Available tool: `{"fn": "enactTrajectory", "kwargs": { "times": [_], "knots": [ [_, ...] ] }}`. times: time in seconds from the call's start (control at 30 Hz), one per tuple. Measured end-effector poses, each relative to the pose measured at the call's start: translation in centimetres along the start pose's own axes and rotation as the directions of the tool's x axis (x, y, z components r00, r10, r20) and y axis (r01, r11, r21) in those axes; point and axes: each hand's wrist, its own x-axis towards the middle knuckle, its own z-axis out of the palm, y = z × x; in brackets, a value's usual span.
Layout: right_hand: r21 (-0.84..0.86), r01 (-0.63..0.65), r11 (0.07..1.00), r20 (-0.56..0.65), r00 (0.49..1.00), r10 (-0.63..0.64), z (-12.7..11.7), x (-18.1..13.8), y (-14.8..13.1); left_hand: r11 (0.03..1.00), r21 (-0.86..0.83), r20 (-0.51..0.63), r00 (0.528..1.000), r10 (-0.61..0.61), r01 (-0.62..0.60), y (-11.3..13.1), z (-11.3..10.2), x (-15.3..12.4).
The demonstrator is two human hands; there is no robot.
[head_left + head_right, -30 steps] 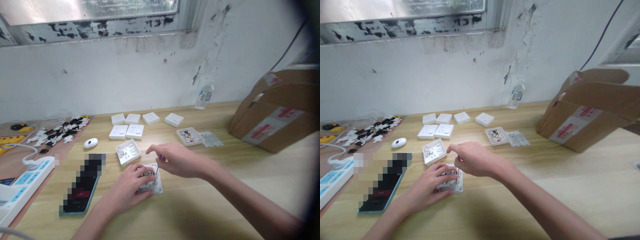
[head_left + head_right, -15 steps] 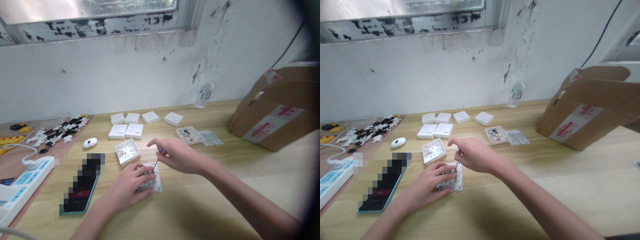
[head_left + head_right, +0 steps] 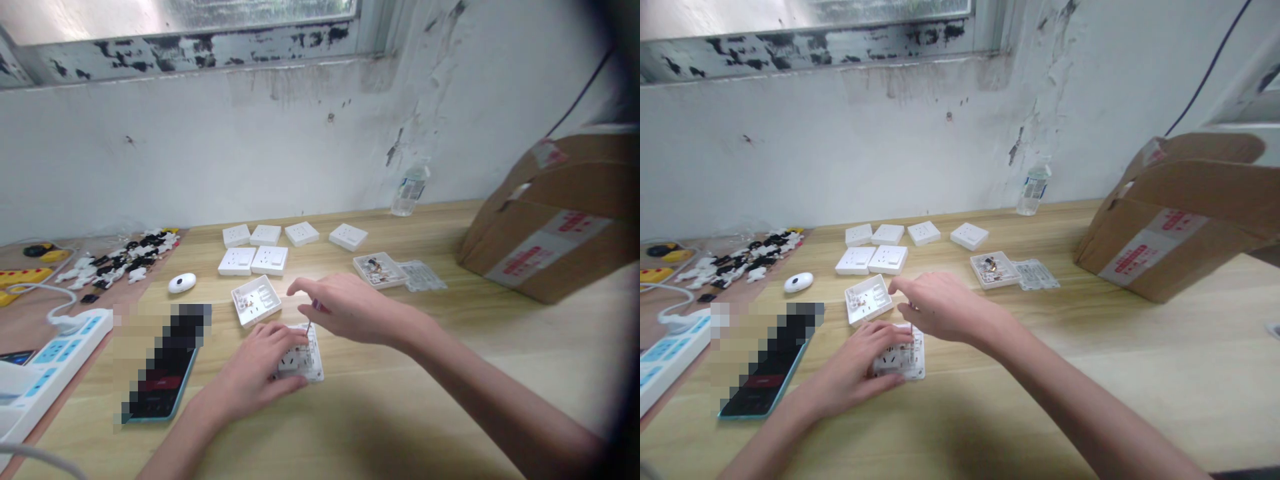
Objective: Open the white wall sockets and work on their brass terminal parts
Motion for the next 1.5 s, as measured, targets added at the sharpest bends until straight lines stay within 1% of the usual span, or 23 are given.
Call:
{"fn": "enactTrajectory", "kwargs": {
  "times": [0.1,0.17,0.23,0.37,0.47,0.57,0.63,0.67,0.73,0.87,0.97,1.1,1.23,1.3,1.5],
  "knots": [
    [0.088,0.029,0.996,0.007,1.000,-0.030,0.1,0.2,0.3,0.994,-0.068,-0.106,0.990,-0.091,0.085,0.0,0.0,0.8],
    [0.133,0.050,0.990,0.004,0.999,-0.051,0.1,0.2,0.4,0.996,-0.046,-0.141,0.987,-0.076,0.070,-0.2,0.1,1.7],
    [0.138,0.061,0.989,-0.003,0.998,-0.061,0.1,0.1,0.4,1.000,-0.016,-0.117,0.993,-0.028,0.027,-0.4,0.2,2.8],
    [0.087,0.061,0.994,-0.049,0.997,-0.057,0.3,-0.1,0.1,1.000,0.000,-0.153,0.988,0.017,-0.017,-0.7,0.4,4.3],
    [0.022,0.023,0.999,-0.105,0.994,-0.021,0.8,0.1,-0.2,1.000,0.002,-0.212,0.977,-0.012,0.013,-0.8,0.4,4.8],
    [-0.030,-0.017,0.999,-0.154,0.988,0.013,1.3,0.3,-0.4,0.997,-0.075,-0.255,0.966,-0.045,0.026,-0.9,0.2,4.7],
    [-0.049,-0.031,0.998,-0.187,0.982,0.022,1.7,0.6,-0.4,0.988,-0.152,-0.238,0.971,-0.027,-0.010,-1.0,-0.2,4.5],
    [-0.056,-0.036,0.998,-0.204,0.979,0.024,1.8,0.7,-0.5,0.983,-0.180,-0.218,0.976,0.000,-0.040,-1.1,-0.3,4.4],
    [-0.067,-0.045,0.997,-0.239,0.971,0.028,2.2,1.0,-0.5,0.975,-0.205,-0.200,0.979,0.041,-0.083,-1.2,-0.5,4.3],
    [-0.072,-0.052,0.996,-0.287,0.957,0.030,2.6,1.6,-0.6,0.979,-0.191,-0.271,0.963,0.012,-0.066,-1.4,-0.2,4.4],
    [-0.053,-0.037,0.998,-0.306,0.952,0.020,2.9,1.8,-0.4,0.980,-0.184,-0.290,0.957,0.022,-0.078,-1.5,0.2,4.6],
    [-0.039,-0.051,0.998,-0.357,0.934,0.034,3.2,1.7,0.1,0.989,-0.119,-0.268,0.962,0.055,-0.089,-1.4,0.4,4.7],
    [-0.025,-0.058,0.998,-0.380,0.924,0.044,3.3,1.3,0.5,0.996,-0.064,-0.270,0.962,0.037,-0.056,-1.5,0.6,5.0],
    [-0.019,-0.061,0.998,-0.391,0.919,0.049,3.3,1.2,0.7,0.996,-0.077,-0.273,0.961,0.031,-0.054,-1.5,0.7,5.1],
    [0.010,-0.073,0.997,-0.403,0.913,0.071,3.3,0.9,1.2,0.983,-0.139,-0.204,0.975,0.089,-0.119,-1.4,0.8,5.4]
  ]
}}
